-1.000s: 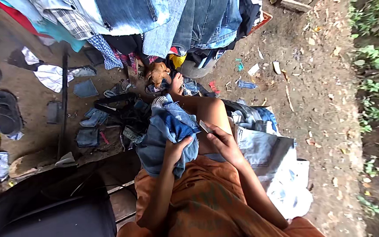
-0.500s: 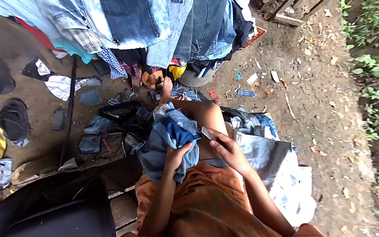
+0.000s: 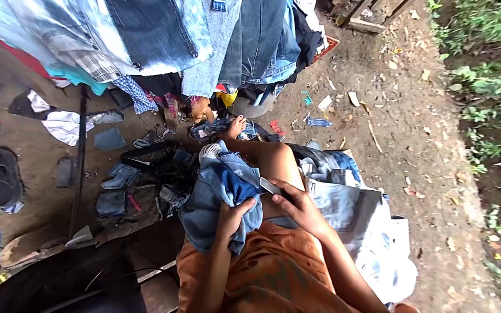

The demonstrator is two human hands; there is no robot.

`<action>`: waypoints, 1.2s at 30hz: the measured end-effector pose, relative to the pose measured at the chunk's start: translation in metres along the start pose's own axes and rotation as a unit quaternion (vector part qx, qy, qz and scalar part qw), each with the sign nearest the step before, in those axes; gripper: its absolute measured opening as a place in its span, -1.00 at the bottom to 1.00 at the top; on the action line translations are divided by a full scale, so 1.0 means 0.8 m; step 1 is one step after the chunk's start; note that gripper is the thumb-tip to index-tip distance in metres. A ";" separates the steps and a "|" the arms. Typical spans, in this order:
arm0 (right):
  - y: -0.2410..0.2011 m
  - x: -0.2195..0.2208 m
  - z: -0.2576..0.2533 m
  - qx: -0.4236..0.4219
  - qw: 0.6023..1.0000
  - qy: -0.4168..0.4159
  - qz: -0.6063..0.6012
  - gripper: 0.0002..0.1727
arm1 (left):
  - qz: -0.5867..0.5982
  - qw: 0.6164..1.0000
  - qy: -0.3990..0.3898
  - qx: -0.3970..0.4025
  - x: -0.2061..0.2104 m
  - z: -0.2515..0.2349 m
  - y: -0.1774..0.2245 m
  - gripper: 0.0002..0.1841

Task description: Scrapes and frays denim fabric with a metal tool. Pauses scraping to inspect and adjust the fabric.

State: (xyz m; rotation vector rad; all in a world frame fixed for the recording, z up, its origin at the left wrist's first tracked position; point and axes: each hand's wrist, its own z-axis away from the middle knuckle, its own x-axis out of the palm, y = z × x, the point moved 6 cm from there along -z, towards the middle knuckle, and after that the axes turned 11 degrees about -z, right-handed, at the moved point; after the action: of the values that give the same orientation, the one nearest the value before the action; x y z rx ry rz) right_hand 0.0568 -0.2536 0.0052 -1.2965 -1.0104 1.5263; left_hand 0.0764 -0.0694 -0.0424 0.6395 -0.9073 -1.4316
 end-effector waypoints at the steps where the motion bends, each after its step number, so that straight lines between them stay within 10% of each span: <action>1: 0.000 0.000 -0.002 0.004 1.000 -0.004 0.010 -0.48 | 0.003 1.000 0.001 -0.001 -0.001 0.000 0.001 -0.46; 15: -0.004 0.037 0.007 -0.052 0.985 -0.011 0.165 -0.51 | 0.008 1.000 0.025 0.002 -0.013 -0.001 0.002 -0.63; 22: 0.004 0.035 0.010 0.124 0.955 -0.016 -0.270 -0.52 | -0.021 0.999 0.030 -0.021 -0.013 0.003 0.006 -0.54; 36: 0.010 0.063 0.016 -0.016 0.998 0.017 0.057 -0.27 | 0.026 0.999 0.040 0.012 -0.021 0.008 0.010 -0.69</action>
State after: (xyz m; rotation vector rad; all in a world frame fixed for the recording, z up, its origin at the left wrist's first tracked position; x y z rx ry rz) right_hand 0.0390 -0.2088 -0.0154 -1.4183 -0.9575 1.5728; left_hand 0.0771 -0.0517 -0.0349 0.6820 -0.8738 -1.3421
